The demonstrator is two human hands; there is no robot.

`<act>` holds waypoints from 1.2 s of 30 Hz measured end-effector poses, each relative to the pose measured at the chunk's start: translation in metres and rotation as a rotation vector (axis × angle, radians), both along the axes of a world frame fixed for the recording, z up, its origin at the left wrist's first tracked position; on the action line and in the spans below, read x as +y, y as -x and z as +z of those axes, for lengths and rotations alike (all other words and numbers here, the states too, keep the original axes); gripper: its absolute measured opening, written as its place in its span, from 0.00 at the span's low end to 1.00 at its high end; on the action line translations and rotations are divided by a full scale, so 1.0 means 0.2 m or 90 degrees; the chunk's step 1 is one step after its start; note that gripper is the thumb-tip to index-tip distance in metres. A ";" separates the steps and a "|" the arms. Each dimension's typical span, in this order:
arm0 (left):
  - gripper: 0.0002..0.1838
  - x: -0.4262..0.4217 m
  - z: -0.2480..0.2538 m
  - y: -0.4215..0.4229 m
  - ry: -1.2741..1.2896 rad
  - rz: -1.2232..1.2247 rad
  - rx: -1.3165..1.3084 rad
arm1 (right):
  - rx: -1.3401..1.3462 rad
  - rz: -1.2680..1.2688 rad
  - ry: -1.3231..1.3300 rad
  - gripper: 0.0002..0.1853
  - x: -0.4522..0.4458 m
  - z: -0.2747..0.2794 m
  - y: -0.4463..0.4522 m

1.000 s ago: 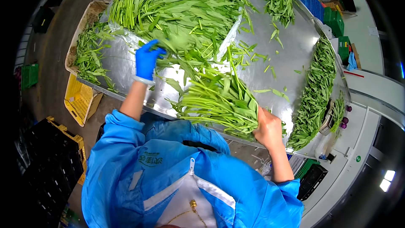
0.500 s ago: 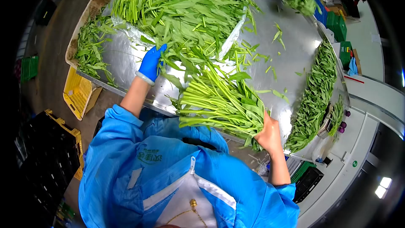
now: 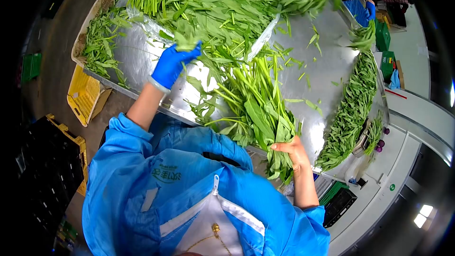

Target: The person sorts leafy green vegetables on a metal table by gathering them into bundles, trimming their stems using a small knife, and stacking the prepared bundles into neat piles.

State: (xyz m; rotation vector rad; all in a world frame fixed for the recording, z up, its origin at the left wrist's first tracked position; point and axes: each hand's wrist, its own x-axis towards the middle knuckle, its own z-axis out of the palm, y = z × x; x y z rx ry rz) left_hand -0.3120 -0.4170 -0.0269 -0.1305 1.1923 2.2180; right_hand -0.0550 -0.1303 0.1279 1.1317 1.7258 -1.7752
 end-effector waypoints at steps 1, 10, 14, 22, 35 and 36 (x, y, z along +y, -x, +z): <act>0.22 0.03 0.12 -0.05 0.135 -0.086 0.113 | 0.004 -0.005 0.000 0.31 -0.02 -0.01 0.01; 0.18 0.23 0.04 -0.28 0.094 -0.092 0.337 | 0.044 0.014 0.008 0.28 -0.10 -0.02 0.04; 0.16 0.01 0.12 0.04 0.273 0.022 0.142 | 0.016 0.087 -0.029 0.37 -0.05 -0.04 -0.03; 0.25 0.32 0.13 -0.18 0.134 -0.397 0.414 | 0.072 0.143 -0.007 0.33 -0.13 -0.04 0.04; 0.15 0.09 0.13 0.04 0.239 -0.235 0.053 | 0.030 0.063 0.044 0.35 -0.10 -0.04 0.00; 0.16 0.13 0.12 -0.02 0.038 -0.294 0.132 | 0.052 0.073 0.054 0.32 -0.12 -0.04 0.01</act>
